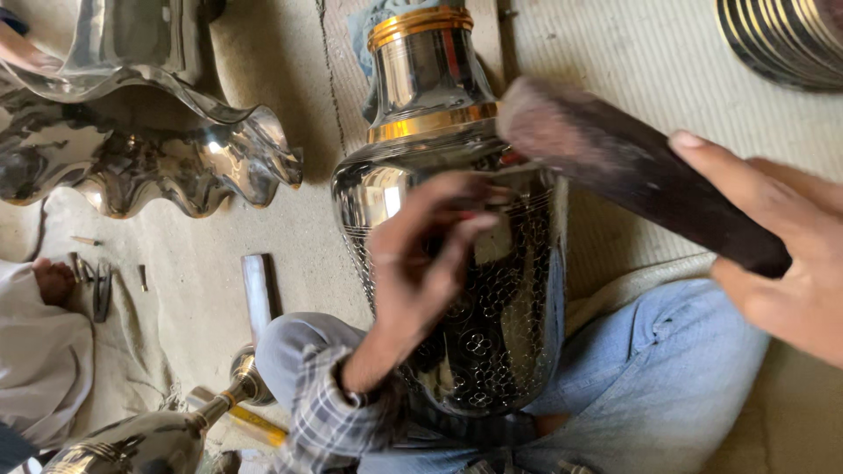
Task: The person sits on the floor and uses a hammer and a small metal punch to engrave a decorative pattern onto the surface of a large silver-colored metal vase. They repeatedly tap the punch with the hammer to create indentations in the metal.
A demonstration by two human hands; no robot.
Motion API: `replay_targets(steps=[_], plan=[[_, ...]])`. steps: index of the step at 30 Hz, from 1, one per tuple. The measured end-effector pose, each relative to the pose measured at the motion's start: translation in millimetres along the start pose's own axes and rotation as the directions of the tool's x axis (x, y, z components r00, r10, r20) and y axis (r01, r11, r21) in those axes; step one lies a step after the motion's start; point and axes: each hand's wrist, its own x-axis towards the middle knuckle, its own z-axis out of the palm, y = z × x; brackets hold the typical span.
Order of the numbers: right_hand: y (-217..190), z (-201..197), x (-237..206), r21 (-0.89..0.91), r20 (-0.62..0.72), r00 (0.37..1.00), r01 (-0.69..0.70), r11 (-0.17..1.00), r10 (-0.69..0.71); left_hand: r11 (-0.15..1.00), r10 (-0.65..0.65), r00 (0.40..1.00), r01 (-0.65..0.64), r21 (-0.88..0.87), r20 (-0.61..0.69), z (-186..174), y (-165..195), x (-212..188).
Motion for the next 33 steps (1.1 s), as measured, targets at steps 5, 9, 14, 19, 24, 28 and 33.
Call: replay_targets(steps=[5, 9, 14, 19, 24, 28, 33], plan=[[-20.5, 17.7, -30.3, 0.000, -0.133, 0.991, -0.007, 1.000, 0.007, 0.999, 0.020, 0.967, -0.009, 0.041, -0.256, -2.0, 5.0, -49.5], [-42.3, 37.7, -42.7, -0.128, -0.156, 0.982, 0.088, 0.988, -0.108, 0.998, -0.050, 0.963, 0.055, 0.012, -0.266, -1.4, -5.7, -85.4], [-45.1, 27.3, -48.8, -0.198, -0.061, 0.975, 0.198, 0.960, -0.214, 0.988, 0.091, 0.982, -0.069, 0.136, -0.167, 1.6, -20.2, -89.5], [-45.6, 25.9, -55.2, 0.013, -0.145, 0.989, 0.032, 0.999, -0.030, 0.928, 0.076, 0.993, -0.036, 0.370, -0.093, -5.6, -19.3, -82.9], [-59.5, 19.6, -42.4, -0.292, 0.064, 0.996, 0.074, 0.954, -0.058, 0.944, 0.154, 0.988, -0.138, 0.299, -0.031, -4.7, -22.8, -90.5], [-72.0, 7.4, -19.6, -0.484, 0.308, 0.944, 0.265, 0.834, -0.121, 0.945, 0.192, 0.965, -0.132, 0.298, -0.180, 1.2, -33.3, -98.8], [-88.0, -3.1, -6.1, -0.496, 0.330, 0.913, 0.385, 0.779, -0.241, 0.987, 0.143, 0.923, -0.105, 0.124, -0.357, 16.0, -37.7, -119.1]])
